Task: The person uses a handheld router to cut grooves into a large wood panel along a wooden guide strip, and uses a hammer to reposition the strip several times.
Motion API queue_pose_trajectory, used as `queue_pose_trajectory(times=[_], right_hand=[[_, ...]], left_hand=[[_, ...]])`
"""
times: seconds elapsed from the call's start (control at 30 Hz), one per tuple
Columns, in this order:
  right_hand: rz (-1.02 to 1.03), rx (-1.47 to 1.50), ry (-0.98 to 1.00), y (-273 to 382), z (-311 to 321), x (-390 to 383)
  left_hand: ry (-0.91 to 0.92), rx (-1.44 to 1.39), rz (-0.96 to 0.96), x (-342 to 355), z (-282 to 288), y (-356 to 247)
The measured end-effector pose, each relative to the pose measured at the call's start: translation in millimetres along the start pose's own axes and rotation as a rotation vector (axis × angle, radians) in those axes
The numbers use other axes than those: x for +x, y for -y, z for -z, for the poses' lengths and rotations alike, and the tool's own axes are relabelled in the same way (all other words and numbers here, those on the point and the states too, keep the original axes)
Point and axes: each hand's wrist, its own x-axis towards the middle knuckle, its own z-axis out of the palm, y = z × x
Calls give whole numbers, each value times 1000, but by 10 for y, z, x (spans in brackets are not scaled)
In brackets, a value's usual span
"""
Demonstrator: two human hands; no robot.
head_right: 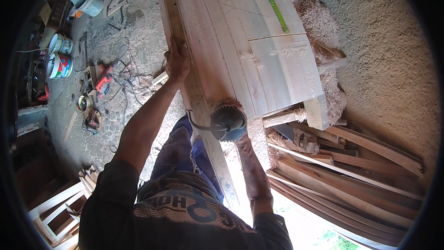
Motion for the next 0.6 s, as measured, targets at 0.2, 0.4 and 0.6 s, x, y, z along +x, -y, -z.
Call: queue_pose_trajectory(times=[0.2,0.4,0.6], right_hand=[[38,39,-101,-207,646,51],[157,-775,-113,-89,436,226],[300,-1495,-35,-14,473,496]], left_hand=[[68,-43,20,-37,30,-84],[78,-43,44,-17,53,-54],[37,-42,32,2,-33,-25]])
